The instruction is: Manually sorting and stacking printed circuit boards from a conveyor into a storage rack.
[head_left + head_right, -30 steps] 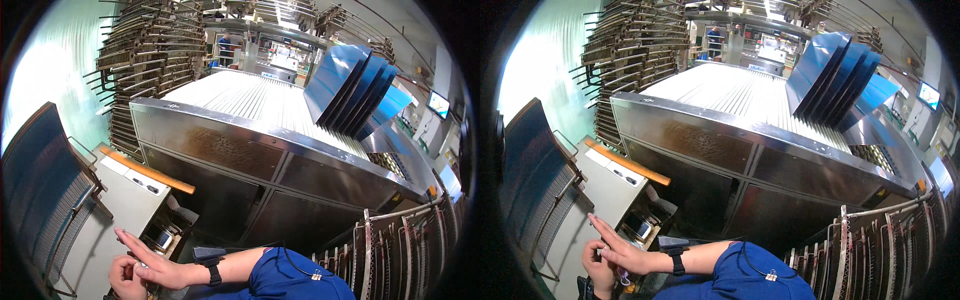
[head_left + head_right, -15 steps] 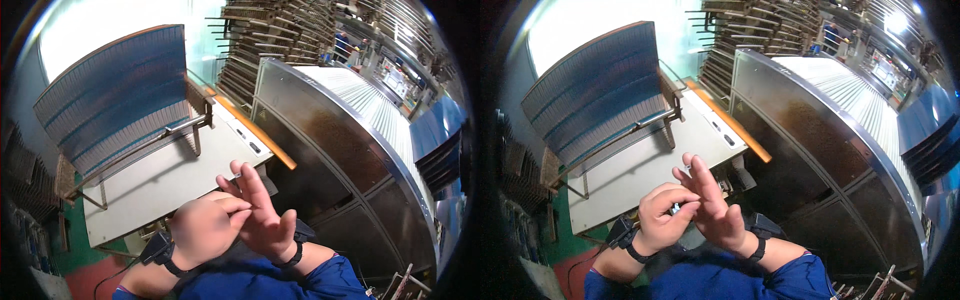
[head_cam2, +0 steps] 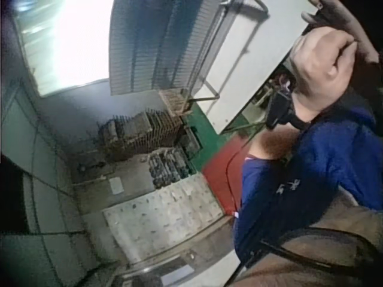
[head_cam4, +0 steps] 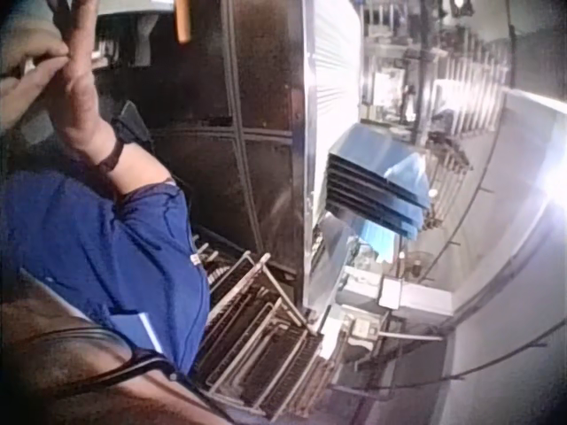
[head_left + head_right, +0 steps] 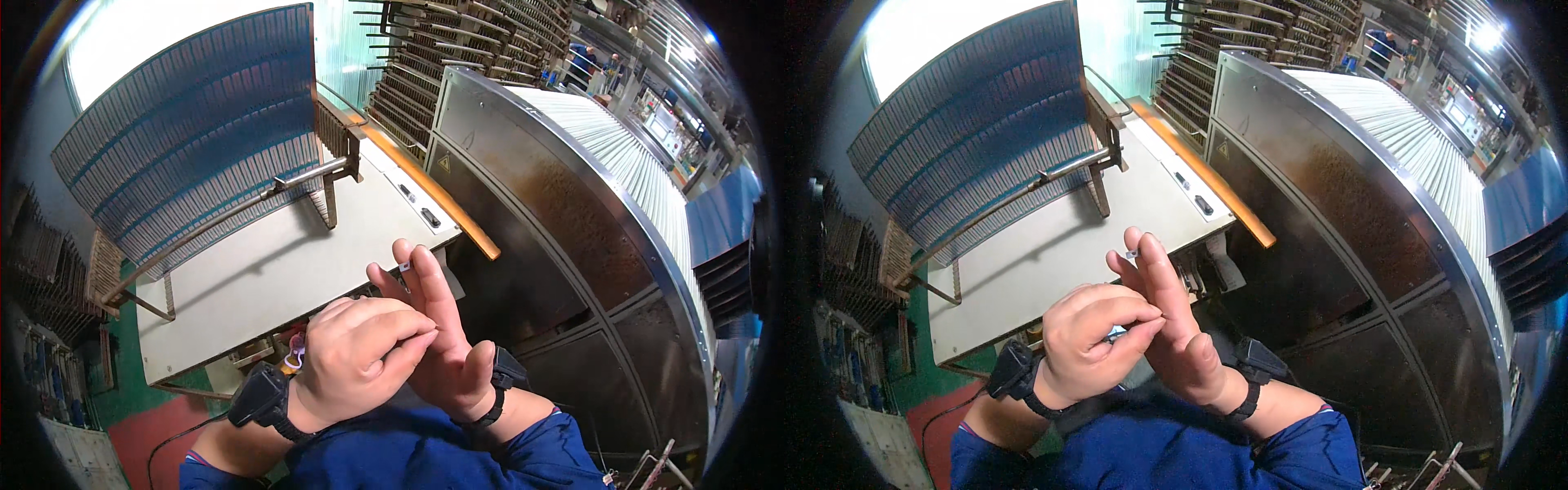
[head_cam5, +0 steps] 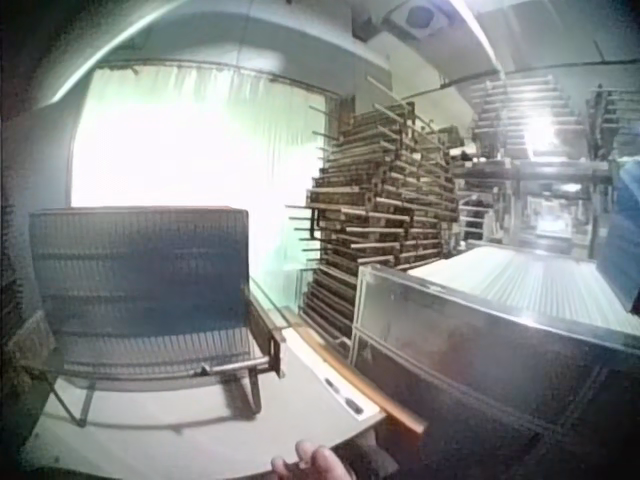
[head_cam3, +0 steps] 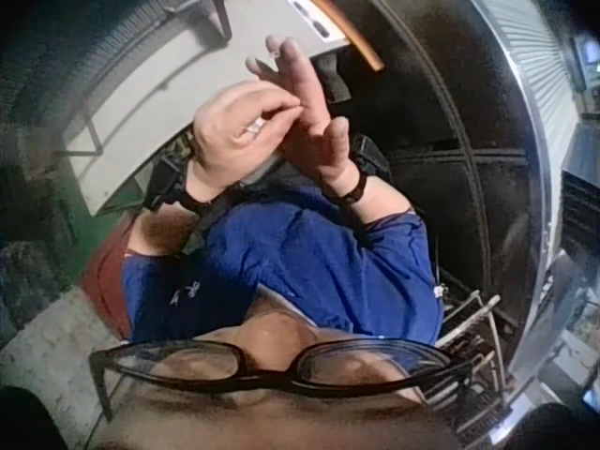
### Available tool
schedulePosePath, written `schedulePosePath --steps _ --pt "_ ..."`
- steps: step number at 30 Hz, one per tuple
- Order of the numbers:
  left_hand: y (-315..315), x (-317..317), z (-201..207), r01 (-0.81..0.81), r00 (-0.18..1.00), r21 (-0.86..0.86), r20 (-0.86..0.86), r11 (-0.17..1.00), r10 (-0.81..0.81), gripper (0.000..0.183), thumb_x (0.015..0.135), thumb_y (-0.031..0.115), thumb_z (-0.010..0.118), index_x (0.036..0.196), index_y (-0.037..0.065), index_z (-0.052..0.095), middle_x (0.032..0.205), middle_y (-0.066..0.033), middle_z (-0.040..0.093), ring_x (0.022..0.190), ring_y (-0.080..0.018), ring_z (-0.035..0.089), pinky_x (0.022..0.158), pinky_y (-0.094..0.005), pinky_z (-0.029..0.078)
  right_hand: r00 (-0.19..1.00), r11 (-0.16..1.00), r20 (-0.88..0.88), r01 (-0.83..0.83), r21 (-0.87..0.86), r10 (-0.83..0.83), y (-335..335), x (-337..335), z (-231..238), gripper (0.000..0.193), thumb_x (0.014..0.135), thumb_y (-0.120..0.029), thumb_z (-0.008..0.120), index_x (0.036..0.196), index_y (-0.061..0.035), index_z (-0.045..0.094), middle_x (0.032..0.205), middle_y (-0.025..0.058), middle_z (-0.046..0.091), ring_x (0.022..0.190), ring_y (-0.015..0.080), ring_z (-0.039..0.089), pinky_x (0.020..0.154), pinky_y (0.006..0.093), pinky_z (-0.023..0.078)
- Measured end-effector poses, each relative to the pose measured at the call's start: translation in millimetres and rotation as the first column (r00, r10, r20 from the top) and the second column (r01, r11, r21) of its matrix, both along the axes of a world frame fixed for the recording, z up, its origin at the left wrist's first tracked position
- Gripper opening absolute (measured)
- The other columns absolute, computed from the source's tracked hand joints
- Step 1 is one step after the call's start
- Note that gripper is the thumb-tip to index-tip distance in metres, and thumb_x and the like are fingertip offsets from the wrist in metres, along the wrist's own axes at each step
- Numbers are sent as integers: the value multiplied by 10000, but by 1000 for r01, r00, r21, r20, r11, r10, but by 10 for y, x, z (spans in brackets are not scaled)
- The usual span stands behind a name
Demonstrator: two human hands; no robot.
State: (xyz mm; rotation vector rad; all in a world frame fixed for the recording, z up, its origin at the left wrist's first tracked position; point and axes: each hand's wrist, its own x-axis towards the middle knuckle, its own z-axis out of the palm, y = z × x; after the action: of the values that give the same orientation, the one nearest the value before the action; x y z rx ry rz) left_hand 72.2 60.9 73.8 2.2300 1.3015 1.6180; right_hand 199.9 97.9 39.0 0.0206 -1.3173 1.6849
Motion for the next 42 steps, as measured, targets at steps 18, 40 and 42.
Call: schedulePosePath --steps 18,40,42 --pt "50 25 -6 -70 994 -2 -79 998 69 143 688 33 739 793 89 661 761 -67 678 656 -256 648 598 -346 492 970 987 183 150 58 -158 46 -13 -79 1173 779 -877 374 1564 -93 -7 1636 94 19 1469 368 161 1163 521 182" --pt "-3 -32 -51 91 986 -164 151 982 -67 121 712 -12 706 812 46 671 753 -103 673 675 -258 668 625 -318 536 962 985 211 162 66 -172 13 -17 -37 1138 815 -856 319 1557 -51 11 1627 110 68 1457 365 198 1167 506 195" --pt "12 -78 -75 39 998 -59 44 997 -37 160 683 -1 733 821 61 681 778 -82 667 687 -247 659 638 -337 523 983 995 155 96 -3 -94 -5 -12 -23 1101 840 -834 296 1556 -47 16 1628 111 68 1460 355 198 1173 495 187"
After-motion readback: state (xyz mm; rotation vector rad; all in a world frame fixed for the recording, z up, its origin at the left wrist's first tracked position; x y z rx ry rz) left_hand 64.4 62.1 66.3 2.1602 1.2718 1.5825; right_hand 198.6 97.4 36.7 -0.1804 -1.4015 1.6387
